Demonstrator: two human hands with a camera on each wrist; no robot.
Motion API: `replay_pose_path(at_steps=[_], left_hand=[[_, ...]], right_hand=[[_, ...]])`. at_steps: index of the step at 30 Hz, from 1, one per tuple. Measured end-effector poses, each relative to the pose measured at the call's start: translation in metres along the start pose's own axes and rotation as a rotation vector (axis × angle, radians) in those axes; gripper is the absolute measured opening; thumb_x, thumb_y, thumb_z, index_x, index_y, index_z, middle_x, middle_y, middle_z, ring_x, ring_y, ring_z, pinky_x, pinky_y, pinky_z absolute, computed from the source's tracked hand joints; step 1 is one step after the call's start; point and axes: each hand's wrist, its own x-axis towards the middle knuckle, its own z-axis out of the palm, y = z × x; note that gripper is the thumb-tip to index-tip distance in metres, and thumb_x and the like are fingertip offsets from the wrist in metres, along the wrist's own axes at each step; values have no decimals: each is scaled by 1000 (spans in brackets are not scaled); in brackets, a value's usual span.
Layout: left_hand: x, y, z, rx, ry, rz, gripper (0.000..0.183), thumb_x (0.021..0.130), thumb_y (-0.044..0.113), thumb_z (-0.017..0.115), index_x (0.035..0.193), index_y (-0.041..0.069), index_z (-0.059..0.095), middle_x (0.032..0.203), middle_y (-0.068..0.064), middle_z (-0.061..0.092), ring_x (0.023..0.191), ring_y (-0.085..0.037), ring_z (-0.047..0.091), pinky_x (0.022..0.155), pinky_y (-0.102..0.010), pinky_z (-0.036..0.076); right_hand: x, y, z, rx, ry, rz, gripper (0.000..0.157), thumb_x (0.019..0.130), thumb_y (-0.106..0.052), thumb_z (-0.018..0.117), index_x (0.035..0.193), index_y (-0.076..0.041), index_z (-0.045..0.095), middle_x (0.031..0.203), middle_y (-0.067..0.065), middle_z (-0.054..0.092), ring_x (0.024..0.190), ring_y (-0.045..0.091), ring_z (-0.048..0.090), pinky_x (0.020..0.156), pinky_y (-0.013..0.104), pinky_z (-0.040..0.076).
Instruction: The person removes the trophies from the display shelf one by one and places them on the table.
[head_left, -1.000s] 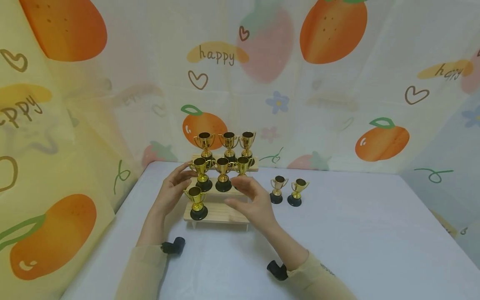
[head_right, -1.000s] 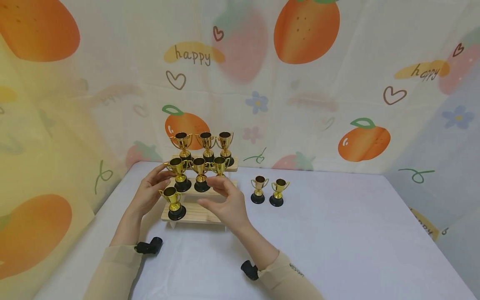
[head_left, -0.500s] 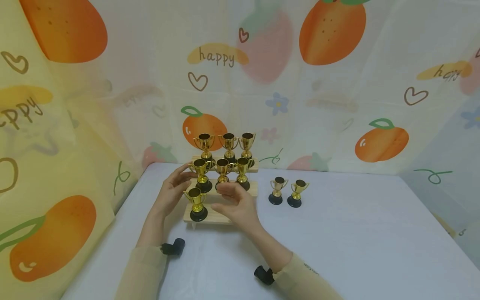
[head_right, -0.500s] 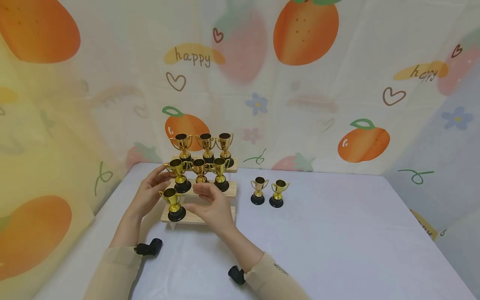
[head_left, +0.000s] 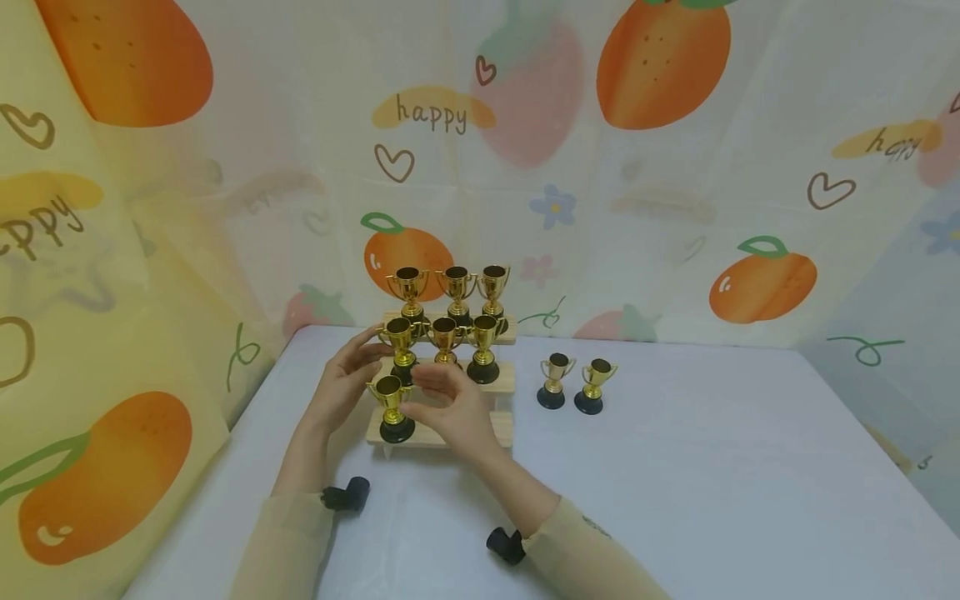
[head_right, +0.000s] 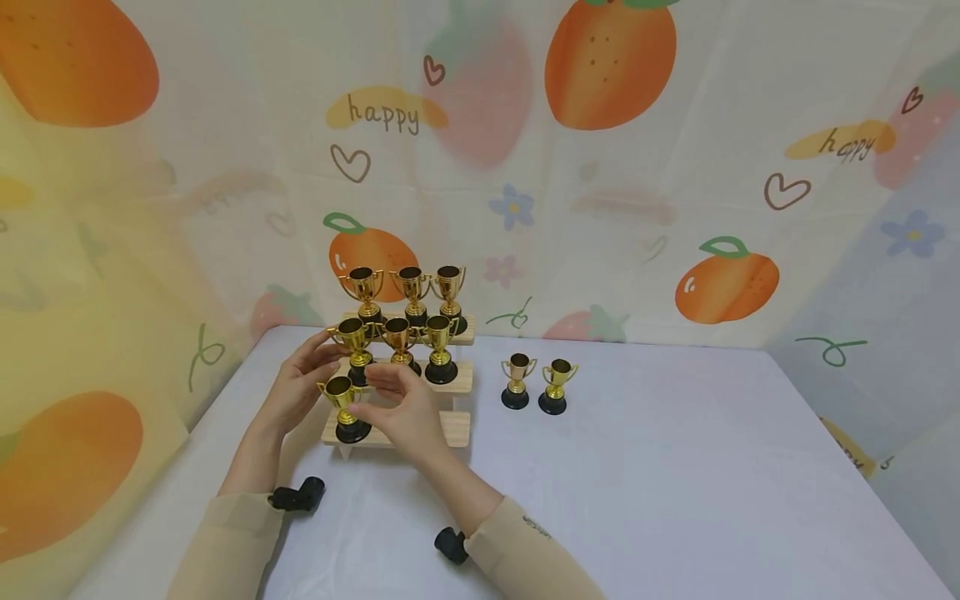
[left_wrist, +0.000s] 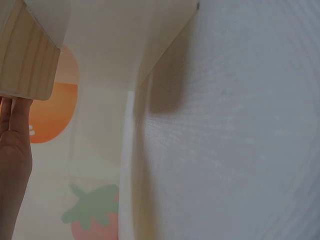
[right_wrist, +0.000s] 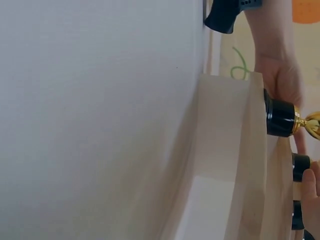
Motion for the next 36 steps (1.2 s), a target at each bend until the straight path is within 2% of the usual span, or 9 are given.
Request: replay_pose_path(at_steps=[8, 16, 26, 33, 36], left_hand=[[0, 1, 2, -11, 0, 8, 54, 102, 6, 50, 152, 24, 39, 117, 15, 64, 117, -1, 54, 100, -19, 44], [-2, 2, 2, 2, 22, -29, 53, 102, 7, 50, 150, 26, 40, 117, 16, 64, 118, -2, 54, 100, -17, 45], [-1, -2, 0, -36, -16, 42, 54, 101, 7, 51, 149, 28, 42, 118, 14, 65, 116, 1, 56, 96, -15, 46], [-1, 2, 2, -23, 11, -12, 54, 102, 7, 50, 151, 25, 40, 116, 15, 63, 116, 0, 55, 98, -15, 46], [-1, 1, 1, -16, 14, -15, 53, 102, 8, 50, 151, 26, 40, 117, 15, 63, 117, 0, 54, 99, -16, 45]], right_hand=[[5, 6, 7, -4, 6, 40, 49, 80, -12, 82, 125, -9, 62, 129, 8, 65, 122, 25, 61, 105, 33, 49], [9, 14, 14, -23, 6, 51, 46, 81, -15, 82, 123, -11, 64, 128, 7, 67, 122, 24, 62, 105, 35, 49], [8, 13, 20, -25, 12, 71, 45, 82, -13, 81, 123, -11, 64, 127, 7, 66, 116, 22, 63, 100, 33, 52], [7, 11, 22, -51, 3, 47, 43, 83, -14, 80, 123, -11, 64, 126, 8, 65, 110, 19, 65, 94, 26, 54], [8, 12, 23, -53, 3, 38, 42, 83, -13, 79, 122, -9, 64, 124, 10, 65, 105, 16, 65, 93, 24, 54]])
